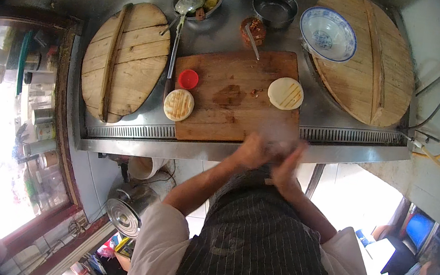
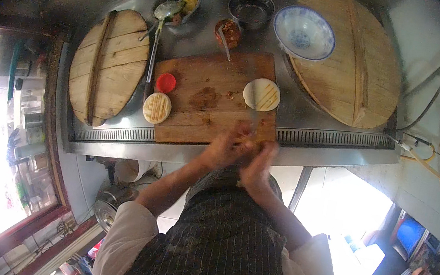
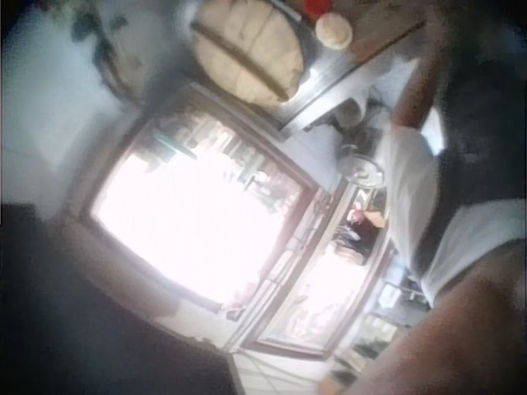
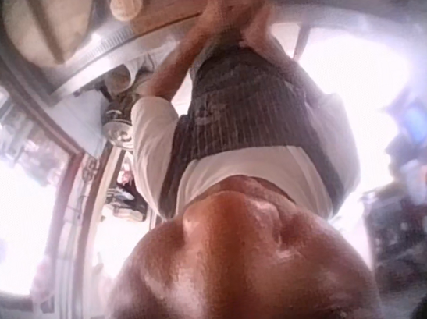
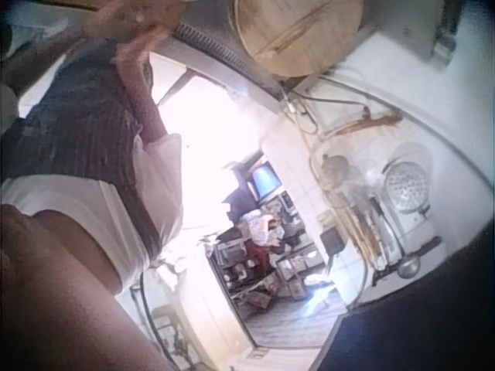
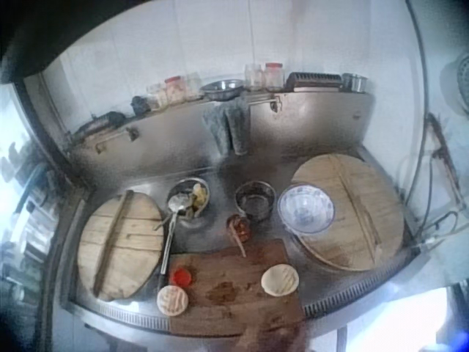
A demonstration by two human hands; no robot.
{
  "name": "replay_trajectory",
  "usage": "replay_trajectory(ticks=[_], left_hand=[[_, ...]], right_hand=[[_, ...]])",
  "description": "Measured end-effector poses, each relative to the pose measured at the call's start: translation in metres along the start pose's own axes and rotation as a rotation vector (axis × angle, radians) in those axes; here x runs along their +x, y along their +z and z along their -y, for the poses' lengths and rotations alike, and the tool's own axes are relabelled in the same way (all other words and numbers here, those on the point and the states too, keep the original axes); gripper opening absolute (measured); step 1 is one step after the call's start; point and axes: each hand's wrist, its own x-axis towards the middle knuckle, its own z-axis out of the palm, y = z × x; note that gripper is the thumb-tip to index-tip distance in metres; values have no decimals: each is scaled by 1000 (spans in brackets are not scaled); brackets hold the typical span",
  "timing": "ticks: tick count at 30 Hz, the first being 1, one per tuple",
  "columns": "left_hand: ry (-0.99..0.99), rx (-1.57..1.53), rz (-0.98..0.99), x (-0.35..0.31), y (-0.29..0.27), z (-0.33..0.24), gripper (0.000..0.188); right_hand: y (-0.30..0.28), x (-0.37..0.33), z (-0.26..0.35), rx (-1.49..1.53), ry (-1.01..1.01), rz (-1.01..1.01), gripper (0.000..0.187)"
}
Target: The person prepares meat buns by cutting open baked buns with a cleaver, filling them with a chopped meat mixture using a spoon, and placing the buns into plastic bags.
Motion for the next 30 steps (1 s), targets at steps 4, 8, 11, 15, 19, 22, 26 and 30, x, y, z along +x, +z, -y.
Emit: replay_trajectory(ticks=[4,8,11,15,19,22,26,30], left_hand=[[-441,-175,-213,-34,9,38,30],[-393,108,-284,-84,-33,99,22],[-563,30,-231,-74,-47,113,18],[-432,301,-197,-62,-54,147,16],[-526,208,-158,-45,-48,147,23],[-519,263,-128,-45,-43,150,22],[-509,198,-119,-43,-43,148,23],[-414,212,-135,-41,-26,166,21]], right_hand=[[-10,45,39,-35,-95,605,69],[23,123,4,-304,203,261,76],[60,169,-11,-582,429,369,90],[76,161,-18,-510,132,548,101],[81,145,-16,-477,45,485,102],[83,147,-8,-527,115,523,102],[85,147,-13,-495,112,506,107],[83,150,-10,-495,110,509,109]])
